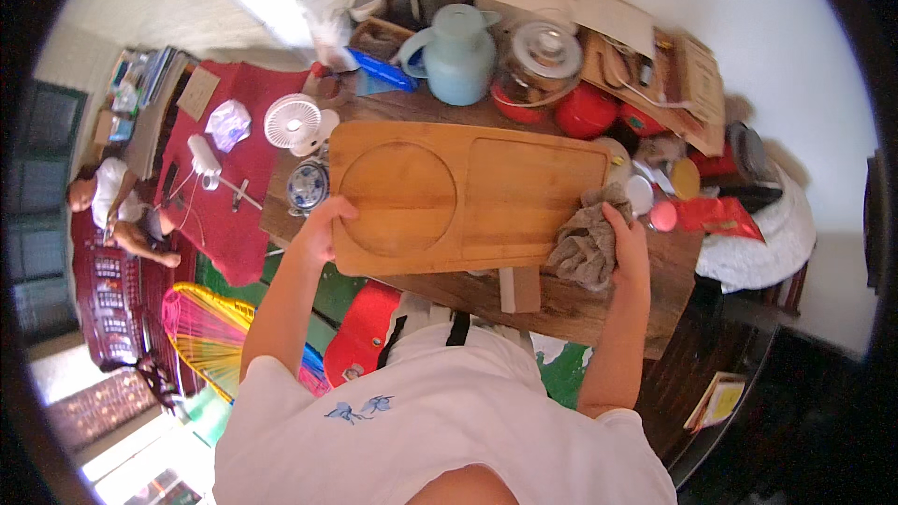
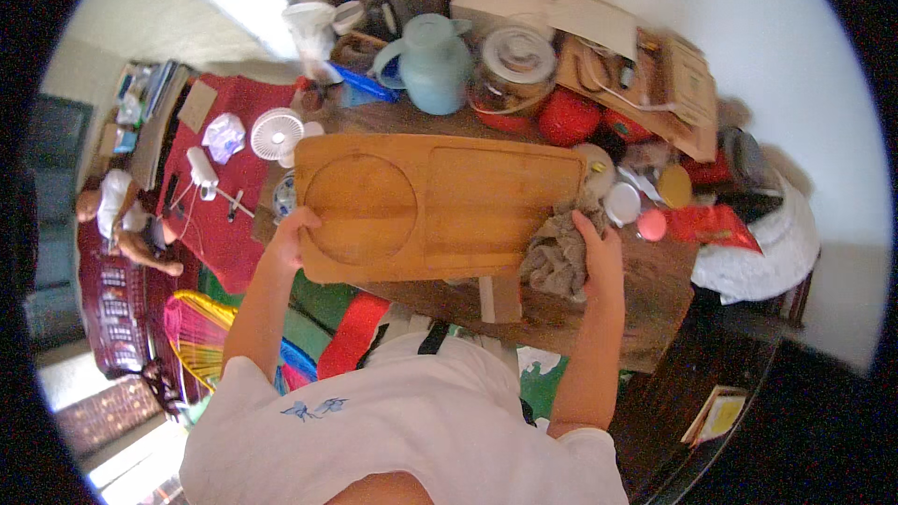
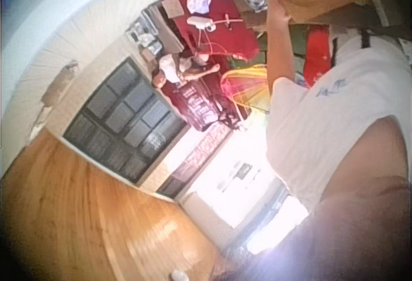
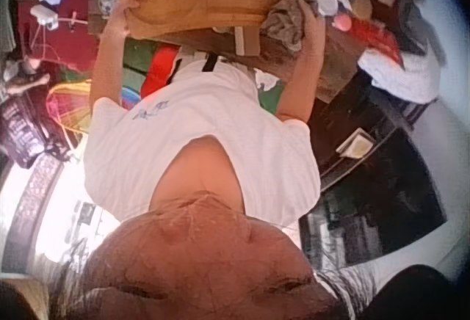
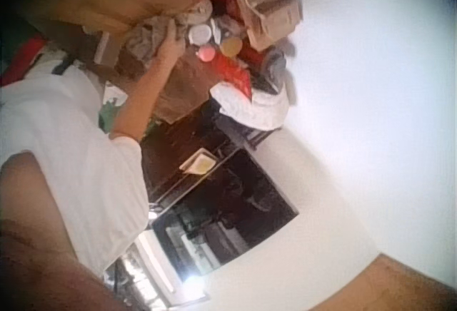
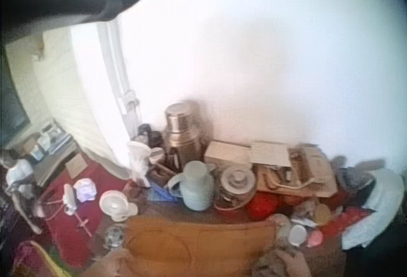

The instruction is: The person wipes several small ceramic cups, a wooden cutting board, and a light blue teapot with a cloth on a cluttered table. They also briefly handle a white cable and a small blue box before returning to wipe the teapot.

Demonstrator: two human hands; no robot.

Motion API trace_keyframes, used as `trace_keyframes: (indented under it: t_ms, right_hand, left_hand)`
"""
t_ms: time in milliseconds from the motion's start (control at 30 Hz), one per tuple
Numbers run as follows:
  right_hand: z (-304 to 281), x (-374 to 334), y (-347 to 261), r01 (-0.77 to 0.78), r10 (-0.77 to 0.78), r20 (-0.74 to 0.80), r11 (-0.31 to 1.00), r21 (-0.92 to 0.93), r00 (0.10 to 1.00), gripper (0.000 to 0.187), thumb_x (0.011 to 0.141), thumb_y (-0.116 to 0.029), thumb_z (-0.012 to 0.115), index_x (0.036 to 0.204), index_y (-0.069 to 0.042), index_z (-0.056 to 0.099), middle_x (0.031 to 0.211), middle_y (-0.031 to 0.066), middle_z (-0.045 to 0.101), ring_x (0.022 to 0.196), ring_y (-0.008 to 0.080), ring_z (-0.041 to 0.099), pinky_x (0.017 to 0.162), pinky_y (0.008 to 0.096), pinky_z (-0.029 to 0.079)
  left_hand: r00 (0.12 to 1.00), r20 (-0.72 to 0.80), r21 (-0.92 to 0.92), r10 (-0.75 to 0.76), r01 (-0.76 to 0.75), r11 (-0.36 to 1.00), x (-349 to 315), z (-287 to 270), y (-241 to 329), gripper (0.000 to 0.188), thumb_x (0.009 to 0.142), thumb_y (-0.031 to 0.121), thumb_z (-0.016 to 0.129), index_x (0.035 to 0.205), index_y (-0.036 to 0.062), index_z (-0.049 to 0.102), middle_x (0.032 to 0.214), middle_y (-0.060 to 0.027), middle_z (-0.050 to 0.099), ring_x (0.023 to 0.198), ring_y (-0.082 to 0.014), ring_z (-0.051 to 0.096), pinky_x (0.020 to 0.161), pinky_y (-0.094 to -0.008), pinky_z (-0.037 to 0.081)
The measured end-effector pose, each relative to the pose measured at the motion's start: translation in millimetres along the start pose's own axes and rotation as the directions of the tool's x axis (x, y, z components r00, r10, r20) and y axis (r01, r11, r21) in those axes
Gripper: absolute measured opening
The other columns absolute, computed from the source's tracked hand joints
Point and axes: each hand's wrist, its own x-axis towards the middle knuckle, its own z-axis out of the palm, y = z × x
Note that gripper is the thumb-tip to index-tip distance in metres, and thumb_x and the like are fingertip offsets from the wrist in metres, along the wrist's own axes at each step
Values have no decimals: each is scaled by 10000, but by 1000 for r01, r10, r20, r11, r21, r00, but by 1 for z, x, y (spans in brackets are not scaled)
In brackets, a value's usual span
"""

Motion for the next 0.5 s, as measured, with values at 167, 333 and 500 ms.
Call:
trace_keyframes:
  t_ms: [167,333,500]
  right_hand:
    - [-73,-62,-19,573,-655,-274,752,-326,704,518,822,-208,748,1253,-34,520,1276,132,505,1157,258,505,988,370,399]
    - [-134,-98,7,349,-907,-174,316,-882,383,582,753,-213,758,1276,-69,549,1360,191,428,1236,381,411,1031,491,357]
    - [-165,-115,85,46,-763,-510,571,-819,396,562,751,-252,721,1277,-118,574,1327,221,449,1215,430,419,1014,541,363]
  left_hand:
    - [996,85,-10,2,-2,1000,-12,76,-45,551,738,123,514,1264,-42,502,1184,-176,616,1031,-308,634,876,-437,538]
    - [926,340,0,-166,177,984,1,140,-93,577,710,112,517,1271,-22,500,1216,-167,598,1076,-313,609,906,-443,515]
    - [873,370,322,-317,199,925,-8,194,-108,636,675,69,527,1306,20,468,1217,-134,579,1112,-291,584,904,-423,509]
